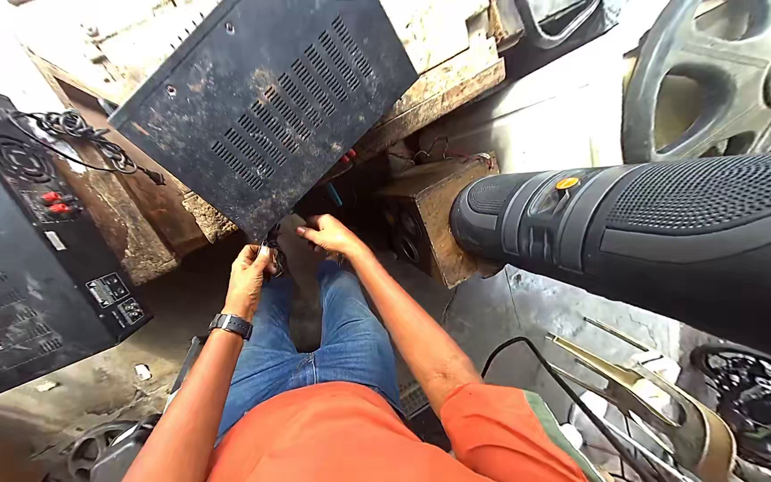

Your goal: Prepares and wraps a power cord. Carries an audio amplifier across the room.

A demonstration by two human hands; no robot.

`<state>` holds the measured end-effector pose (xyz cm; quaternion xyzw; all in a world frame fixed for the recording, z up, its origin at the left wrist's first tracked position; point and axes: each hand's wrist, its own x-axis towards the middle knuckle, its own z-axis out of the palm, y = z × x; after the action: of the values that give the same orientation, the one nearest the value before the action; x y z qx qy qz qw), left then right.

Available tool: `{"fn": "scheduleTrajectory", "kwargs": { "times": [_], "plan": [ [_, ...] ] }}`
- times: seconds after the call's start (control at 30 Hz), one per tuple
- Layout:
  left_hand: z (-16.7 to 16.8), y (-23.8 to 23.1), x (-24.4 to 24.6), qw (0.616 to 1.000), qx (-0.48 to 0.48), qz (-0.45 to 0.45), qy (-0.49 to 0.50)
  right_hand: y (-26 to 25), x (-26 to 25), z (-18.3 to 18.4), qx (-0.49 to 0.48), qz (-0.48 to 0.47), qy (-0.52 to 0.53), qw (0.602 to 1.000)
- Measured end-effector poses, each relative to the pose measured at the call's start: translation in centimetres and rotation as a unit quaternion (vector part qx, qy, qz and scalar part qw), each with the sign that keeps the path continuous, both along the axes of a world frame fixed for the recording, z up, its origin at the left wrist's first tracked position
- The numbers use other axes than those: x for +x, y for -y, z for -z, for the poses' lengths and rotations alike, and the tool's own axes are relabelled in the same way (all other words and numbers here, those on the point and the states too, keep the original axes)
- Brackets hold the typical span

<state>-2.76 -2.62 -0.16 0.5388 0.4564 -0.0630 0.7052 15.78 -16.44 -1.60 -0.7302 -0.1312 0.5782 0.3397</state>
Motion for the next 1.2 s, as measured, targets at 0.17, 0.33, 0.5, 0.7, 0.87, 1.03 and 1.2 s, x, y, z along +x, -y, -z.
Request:
{"fn": "scheduleTrajectory", "kwargs": {
  "times": [0.17,0.33,0.5,0.7,0.87,1.03,1.2],
  "plan": [
    [-1.5,-3.1,0.1,0.993,0.107,-0.042,-0.040,4.2,11.5,-6.3,-0.004,0.043,0.090,0.995],
    [-3.2,-6.6,5.0,0.977,0.166,-0.135,-0.011,5.5,22.3,-8.4,-0.018,0.213,0.349,0.913],
    [-1.9,-9.5,9.7,0.947,0.286,-0.114,-0.093,-0.5,28.5,-7.6,-0.063,0.109,0.457,0.881],
    [1.1,-10.6,11.7,0.918,0.360,-0.165,-0.035,-5.3,31.9,-4.4,-0.110,0.082,0.264,0.955],
    [1.4,-10.6,12.0,0.915,0.366,-0.169,0.001,-4.0,31.6,-6.4,-0.055,0.087,0.199,0.975],
    [1.4,-12.1,10.4,0.936,0.323,-0.137,0.019,-2.6,27.8,-13.9,-0.022,0.046,0.237,0.970],
    [2.0,-14.5,8.7,0.954,0.292,-0.046,0.057,4.1,19.3,-21.9,0.018,0.004,0.339,0.941]
  ]
}}
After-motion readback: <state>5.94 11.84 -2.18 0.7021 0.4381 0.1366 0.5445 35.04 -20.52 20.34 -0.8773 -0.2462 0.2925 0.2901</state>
